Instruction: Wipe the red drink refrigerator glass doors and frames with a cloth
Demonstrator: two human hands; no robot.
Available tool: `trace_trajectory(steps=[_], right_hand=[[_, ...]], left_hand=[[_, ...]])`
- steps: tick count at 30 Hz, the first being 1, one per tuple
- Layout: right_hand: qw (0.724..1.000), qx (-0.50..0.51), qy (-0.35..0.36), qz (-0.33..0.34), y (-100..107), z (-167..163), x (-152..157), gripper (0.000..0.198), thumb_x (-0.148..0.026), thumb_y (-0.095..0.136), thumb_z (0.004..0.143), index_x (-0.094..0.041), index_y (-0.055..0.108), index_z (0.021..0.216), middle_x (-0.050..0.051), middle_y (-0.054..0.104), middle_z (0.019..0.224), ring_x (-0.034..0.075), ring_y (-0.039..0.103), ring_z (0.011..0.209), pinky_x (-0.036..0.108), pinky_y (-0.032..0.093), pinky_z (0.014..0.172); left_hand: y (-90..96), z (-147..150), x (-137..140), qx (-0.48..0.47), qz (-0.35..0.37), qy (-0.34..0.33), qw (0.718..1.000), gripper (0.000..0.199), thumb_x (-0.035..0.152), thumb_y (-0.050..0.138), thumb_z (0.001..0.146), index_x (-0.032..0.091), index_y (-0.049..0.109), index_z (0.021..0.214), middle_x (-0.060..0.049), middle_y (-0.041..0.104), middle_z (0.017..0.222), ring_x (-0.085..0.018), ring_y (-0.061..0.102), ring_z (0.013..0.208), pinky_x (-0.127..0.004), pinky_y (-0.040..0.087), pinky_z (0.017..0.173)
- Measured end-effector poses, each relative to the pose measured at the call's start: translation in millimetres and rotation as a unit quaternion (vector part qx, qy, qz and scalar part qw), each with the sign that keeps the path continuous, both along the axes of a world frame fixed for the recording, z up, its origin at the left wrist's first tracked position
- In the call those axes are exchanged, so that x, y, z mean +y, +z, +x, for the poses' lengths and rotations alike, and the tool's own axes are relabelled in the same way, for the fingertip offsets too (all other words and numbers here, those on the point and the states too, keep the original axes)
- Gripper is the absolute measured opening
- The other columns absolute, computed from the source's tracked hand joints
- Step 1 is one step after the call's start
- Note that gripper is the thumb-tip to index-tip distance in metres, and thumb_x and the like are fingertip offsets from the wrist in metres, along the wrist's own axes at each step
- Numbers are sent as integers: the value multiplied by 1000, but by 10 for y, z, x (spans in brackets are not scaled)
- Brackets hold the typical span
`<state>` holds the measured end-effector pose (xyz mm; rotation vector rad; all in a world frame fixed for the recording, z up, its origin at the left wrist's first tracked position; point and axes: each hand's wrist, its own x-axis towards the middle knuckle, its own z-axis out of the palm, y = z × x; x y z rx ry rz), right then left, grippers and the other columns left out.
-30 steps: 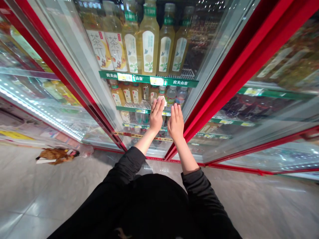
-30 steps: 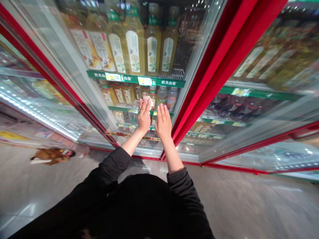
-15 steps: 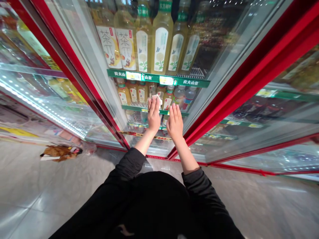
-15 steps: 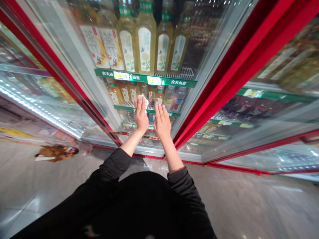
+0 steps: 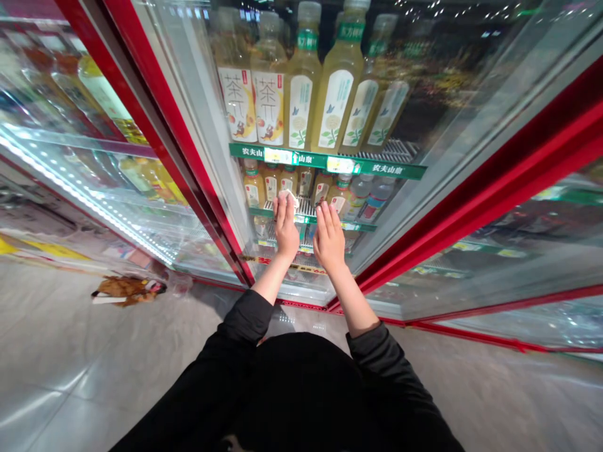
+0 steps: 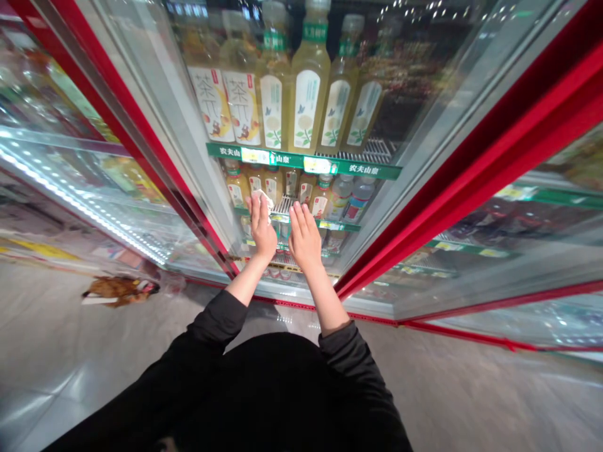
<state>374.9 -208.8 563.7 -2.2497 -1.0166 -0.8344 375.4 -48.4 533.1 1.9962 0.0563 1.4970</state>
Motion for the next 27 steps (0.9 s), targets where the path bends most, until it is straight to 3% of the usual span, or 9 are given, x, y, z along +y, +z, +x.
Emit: trace_trajectory(steps=[3, 6, 10, 15, 18, 21, 24, 27], right_hand=[[1000, 2, 21, -12, 0, -21, 120, 71, -15, 32, 106, -18, 28, 177, 12, 45, 177, 25, 28, 171, 59, 30, 140], [1000, -8, 26, -9, 5, -38, 193, 71, -15, 33, 106, -19, 28, 177, 12, 45, 177, 25, 28, 171, 58, 31, 140], [1000, -8, 17, 0, 8, -57, 283, 73, -14, 33, 105, -22, 26, 177, 10, 46, 177, 25, 29, 170, 58, 32, 139], [1000, -5, 27, 4, 13, -87, 490, 71, -13, 32, 105, -20, 30, 176, 11, 49, 175, 25, 31, 170, 58, 33, 139], [999, 6, 38, -7, 30, -107, 641, 70, -15, 31, 106, -21, 30, 176, 10, 49, 175, 24, 31, 170, 57, 32, 140], [999, 12, 45, -13, 50, -124, 765, 71, -16, 32, 107, -23, 28, 177, 8, 47, 176, 24, 29, 170, 57, 31, 140], [999, 3, 49, -5, 51, -142, 853, 73, -15, 33, 106, -22, 25, 178, 9, 45, 177, 25, 27, 171, 59, 31, 140], [999, -15, 51, -2, 33, -161, 925, 75, -13, 33, 105, -22, 24, 178, 10, 47, 176, 25, 28, 171, 59, 33, 139]], left_hand=[[-42, 27, 26, 23, 20, -7, 999, 57, 33, 21, 119, 29, 46, 170, -5, 50, 173, -19, 18, 169, -44, 23, 141], [-9, 32, 219, 29, 41, -17, 999, 57, 34, 20, 119, 30, 46, 170, -4, 52, 172, -19, 20, 169, -45, 24, 141], [12, -62, 493, 16, 24, 26, 999, 59, 35, 17, 119, 30, 44, 171, -6, 52, 172, -17, 18, 169, -41, 25, 140], [-65, -147, 497, -15, 51, 62, 997, 57, 30, 20, 119, 31, 38, 174, -6, 51, 172, -16, 20, 168, -40, 30, 139], [-34, -111, 570, -8, 91, 44, 995, 57, 28, 22, 118, 32, 40, 173, -4, 55, 170, -17, 25, 167, -42, 32, 139], [53, -98, 812, -16, 131, 2, 991, 56, 26, 25, 118, 36, 44, 170, -1, 58, 168, -17, 30, 166, -42, 31, 139], [81, -186, 1061, -5, 111, 17, 994, 57, 27, 23, 118, 34, 48, 169, -3, 56, 170, -18, 28, 168, -42, 29, 140], [-15, -333, 1147, 15, 72, 40, 997, 58, 25, 22, 117, 29, 47, 169, -6, 51, 173, -19, 24, 169, -43, 29, 139]])
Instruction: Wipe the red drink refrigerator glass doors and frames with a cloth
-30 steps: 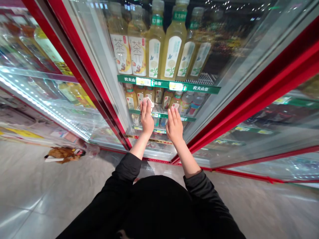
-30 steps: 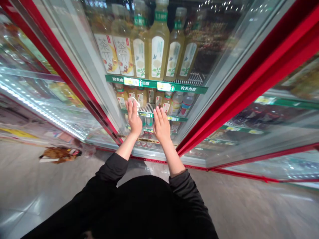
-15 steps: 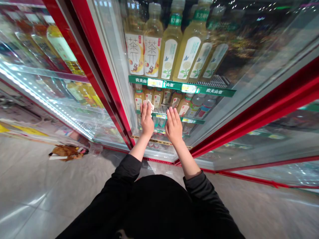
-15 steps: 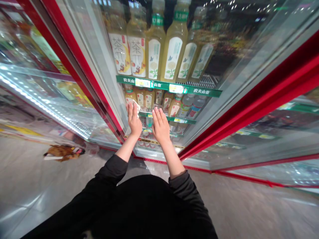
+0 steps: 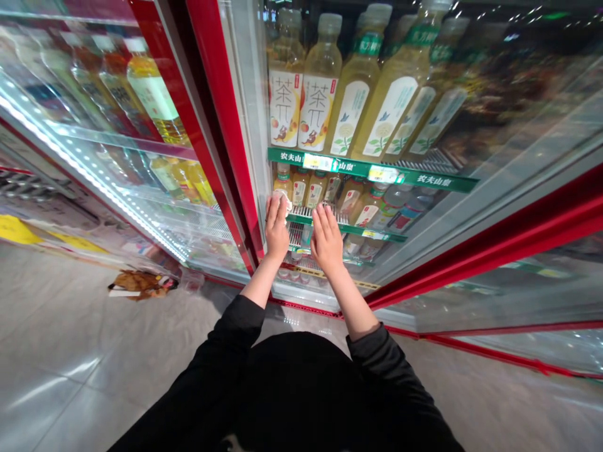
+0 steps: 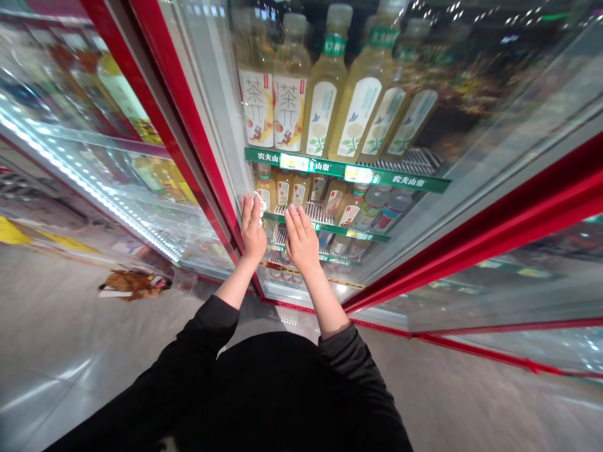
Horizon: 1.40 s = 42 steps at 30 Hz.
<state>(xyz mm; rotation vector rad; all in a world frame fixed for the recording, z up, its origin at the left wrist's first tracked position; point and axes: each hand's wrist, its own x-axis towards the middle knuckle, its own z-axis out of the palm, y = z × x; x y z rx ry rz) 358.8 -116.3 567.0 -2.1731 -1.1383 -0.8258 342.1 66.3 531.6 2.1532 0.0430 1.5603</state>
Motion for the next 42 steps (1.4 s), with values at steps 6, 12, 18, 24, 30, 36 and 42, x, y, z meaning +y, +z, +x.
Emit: trace_trajectory(steps=[6, 12, 18, 24, 30, 36, 42], right_hand=[[1000, 17, 9, -12, 3, -23, 155, 73, -15, 36, 104, -21, 29, 177, 9, 48, 175, 26, 30, 170, 59, 33, 139], [1000, 10, 10, -26, 64, -53, 287, 73, -14, 35, 105, -22, 30, 177, 8, 47, 176, 25, 28, 171, 58, 32, 140], [1000, -14, 25, -12, 12, -111, 393, 73, -13, 35, 105, -20, 27, 177, 9, 49, 175, 24, 27, 171, 55, 35, 139], [999, 13, 21, -36, 18, -130, 521, 72, -14, 34, 106, -24, 28, 177, 7, 49, 175, 23, 30, 170, 56, 35, 138], [999, -2, 27, -27, 28, -124, 630, 74, -14, 36, 105, -23, 26, 178, 7, 47, 176, 24, 27, 171, 56, 34, 139], [999, -22, 13, -26, -18, -118, 639, 71, -14, 37, 106, -22, 30, 176, 7, 48, 175, 22, 28, 170, 53, 35, 139], [999, -3, 4, -38, -23, -128, 667, 70, -14, 37, 107, -22, 32, 176, 7, 48, 175, 23, 28, 170, 55, 33, 139]], left_hand=[[-95, -68, -24, 38, -11, -22, 999, 60, 23, 29, 115, 31, 37, 174, -6, 49, 174, -22, 25, 169, -48, 32, 138], [291, 52, 362, 21, 5, -19, 1000, 59, 28, 23, 116, 34, 41, 172, -1, 47, 176, -19, 23, 169, -47, 25, 141], [166, -84, 356, -3, -29, 16, 999, 57, 33, 23, 118, 30, 40, 173, -5, 44, 177, -18, 15, 170, -44, 25, 141], [266, -41, 385, 22, 10, -9, 1000, 58, 37, 19, 118, 32, 42, 172, -4, 49, 175, -19, 19, 170, -48, 21, 142], [541, 5, 660, -1, 12, -9, 1000, 57, 37, 20, 119, 33, 49, 168, -2, 48, 175, -18, 19, 171, -45, 21, 142], [33, -159, 521, 33, -26, -11, 999, 54, 35, 26, 118, 27, 61, 159, -8, 58, 168, -21, 29, 168, -44, 28, 140], [105, -120, 685, 47, 16, -38, 998, 52, 32, 29, 118, 29, 64, 156, -5, 60, 166, -21, 31, 168, -44, 25, 141]])
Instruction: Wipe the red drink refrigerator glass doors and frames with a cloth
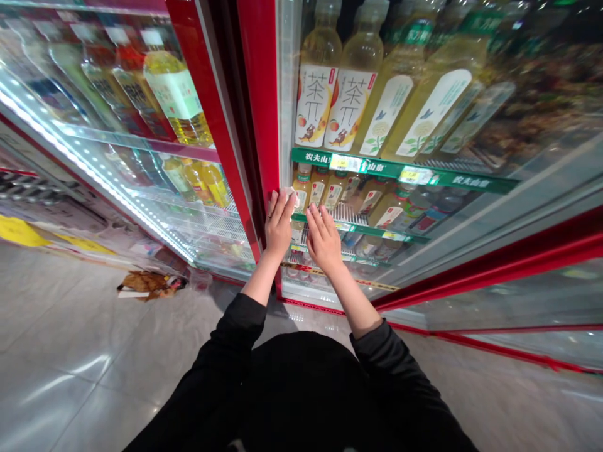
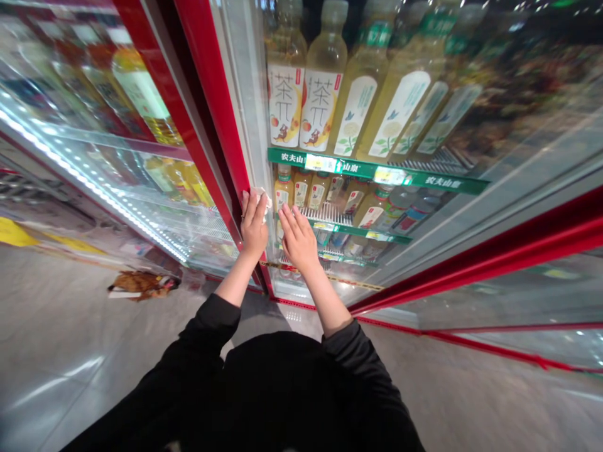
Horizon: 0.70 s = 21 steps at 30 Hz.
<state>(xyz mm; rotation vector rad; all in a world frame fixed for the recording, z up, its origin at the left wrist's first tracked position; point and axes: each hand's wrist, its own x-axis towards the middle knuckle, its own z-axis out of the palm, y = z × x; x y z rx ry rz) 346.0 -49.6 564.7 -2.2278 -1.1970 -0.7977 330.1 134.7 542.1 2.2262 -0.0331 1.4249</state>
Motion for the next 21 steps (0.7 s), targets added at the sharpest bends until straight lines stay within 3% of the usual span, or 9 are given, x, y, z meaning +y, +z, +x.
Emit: trace_trajectory(steps=[4, 10, 13, 17, 21], right_hand=[[1000, 11, -7, -9, 5, -16, 10, 72, -13, 38, 105, -21, 30, 176, 8, 45, 177, 25, 26, 171, 57, 31, 140], [999, 16, -1, -37, -34, -61, -72, 74, -13, 39, 104, -22, 28, 177, 7, 45, 177, 25, 30, 170, 55, 33, 139], [999, 21, 0, -49, -90, -112, -93, 73, -14, 38, 105, -24, 30, 177, 6, 47, 176, 24, 33, 169, 54, 35, 138], [999, 0, -3, -52, -142, -153, -103, 69, -13, 39, 105, -21, 36, 174, 8, 48, 174, 24, 35, 168, 53, 36, 138], [999, -14, -26, -37, -164, -131, -191, 68, -14, 39, 106, -20, 38, 173, 8, 49, 174, 23, 35, 168, 52, 38, 137]], left_hand=[[19, -9, 33, 11, -5, 8, 1000, 52, 31, 31, 117, 29, 61, 160, -5, 56, 170, -22, 28, 169, -45, 23, 141], [-324, -82, -107, -65, 40, -1, 997, 50, 20, 39, 116, 31, 61, 159, -4, 63, 162, -18, 34, 165, -38, 29, 139], [-280, -61, -37, -33, 50, -8, 998, 49, 22, 39, 116, 33, 63, 158, -3, 64, 162, -20, 36, 165, -40, 27, 140], [-132, -25, 68, 10, 3, 11, 1000, 49, 28, 38, 116, 31, 62, 159, -4, 57, 168, -22, 31, 168, -44, 23, 141], [-260, -81, -48, -7, -26, 41, 999, 50, 29, 34, 117, 28, 63, 158, -7, 59, 167, -21, 30, 168, -43, 28, 139]])
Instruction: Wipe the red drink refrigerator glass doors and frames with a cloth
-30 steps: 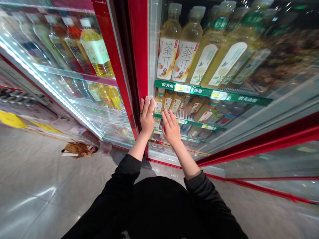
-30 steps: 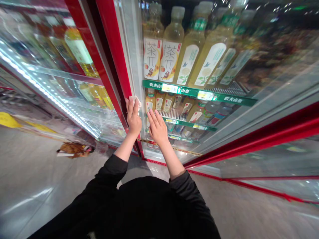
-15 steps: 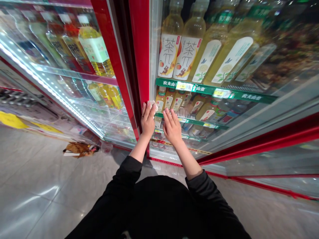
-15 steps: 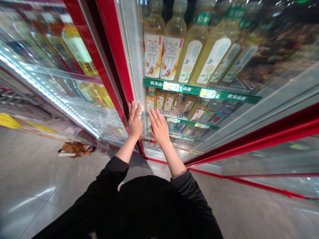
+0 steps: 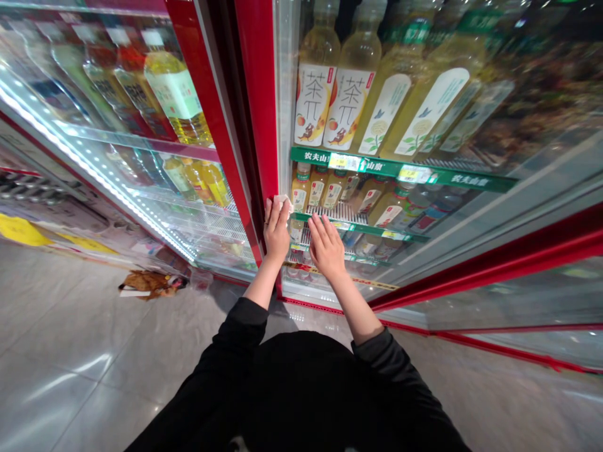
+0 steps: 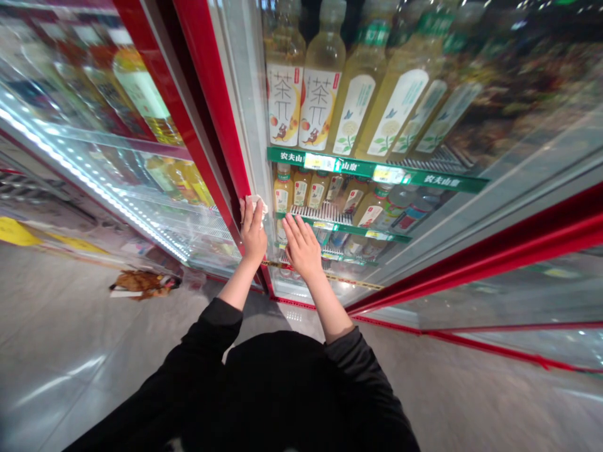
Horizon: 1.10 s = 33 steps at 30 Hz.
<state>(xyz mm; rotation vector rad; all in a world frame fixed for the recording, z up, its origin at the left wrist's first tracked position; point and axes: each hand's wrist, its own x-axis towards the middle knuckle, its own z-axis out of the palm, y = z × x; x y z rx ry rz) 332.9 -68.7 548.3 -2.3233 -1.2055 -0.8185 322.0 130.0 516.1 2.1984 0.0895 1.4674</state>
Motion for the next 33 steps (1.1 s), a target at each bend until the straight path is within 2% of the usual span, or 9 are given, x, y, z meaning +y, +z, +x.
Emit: trace_trajectory(steps=[5, 9, 13, 17, 21, 24, 27, 29, 33], right_hand=[[999, 12, -31, 11, -54, 44, -167, 71, -15, 41, 106, -22, 33, 176, 9, 48, 175, 24, 34, 168, 53, 36, 138], [999, 26, -37, 12, -107, 42, -249, 74, -14, 41, 105, -22, 30, 177, 9, 48, 175, 25, 35, 168, 53, 35, 138], [998, 17, -49, 20, -165, 31, -329, 74, -14, 40, 105, -23, 27, 177, 9, 49, 174, 25, 36, 168, 54, 37, 137], [998, 8, -53, 28, -221, 31, -412, 73, -15, 39, 106, -22, 27, 178, 10, 50, 173, 25, 37, 167, 55, 38, 136], [997, 21, -61, 30, -237, 32, -461, 72, -16, 37, 106, -23, 29, 177, 10, 50, 174, 25, 37, 167, 54, 37, 137], [996, 41, -66, 37, -220, 40, -512, 72, -16, 38, 105, -23, 30, 177, 9, 49, 175, 26, 36, 168, 55, 35, 138], [996, 43, -75, 35, -202, 59, -595, 73, -14, 39, 104, -21, 34, 175, 10, 49, 174, 27, 36, 168, 58, 34, 138], [996, 33, -83, 31, -202, 72, -657, 71, -13, 39, 104, -20, 36, 174, 11, 50, 174, 27, 36, 168, 57, 34, 138], [995, 5, -91, 38, -227, 91, -763, 70, -13, 40, 104, -20, 36, 174, 11, 52, 172, 26, 37, 167, 55, 38, 137]], left_hand=[[-172, -25, -247, 12, 27, -8, 1000, 52, 29, 30, 117, 25, 65, 155, -9, 68, 158, -20, 32, 166, -44, 34, 138], [52, 99, -210, 20, 60, -43, 997, 53, 30, 29, 118, 29, 70, 150, -5, 70, 155, -19, 35, 165, -43, 29, 140], [190, 130, -133, -4, -6, -21, 1000, 54, 30, 27, 118, 28, 60, 160, -5, 56, 170, -21, 23, 170, -46, 22, 141], [-25, 54, -319, 6, -35, -10, 999, 54, 29, 28, 117, 26, 57, 163, -8, 56, 169, -22, 25, 169, -46, 24, 141], [-163, 45, -552, 43, 2, -50, 998, 53, 28, 30, 116, 27, 63, 158, -8, 67, 159, -22, 36, 165, -44, 32, 138], [3, 107, -547, 42, 28, -45, 998, 54, 29, 27, 117, 28, 64, 157, -5, 69, 157, -20, 36, 165, -44, 31, 139], [228, 175, -459, 7, 10, -22, 1000, 56, 28, 25, 117, 29, 60, 161, -3, 60, 166, -19, 26, 168, -44, 25, 141], [274, 199, -454, -14, -10, -12, 1000, 55, 28, 25, 118, 29, 58, 162, -3, 55, 171, -19, 22, 169, -43, 22, 142], [62, 202, -677, -2, -40, -13, 999, 56, 28, 25, 118, 25, 57, 163, -6, 54, 170, -19, 21, 170, -44, 22, 141]])
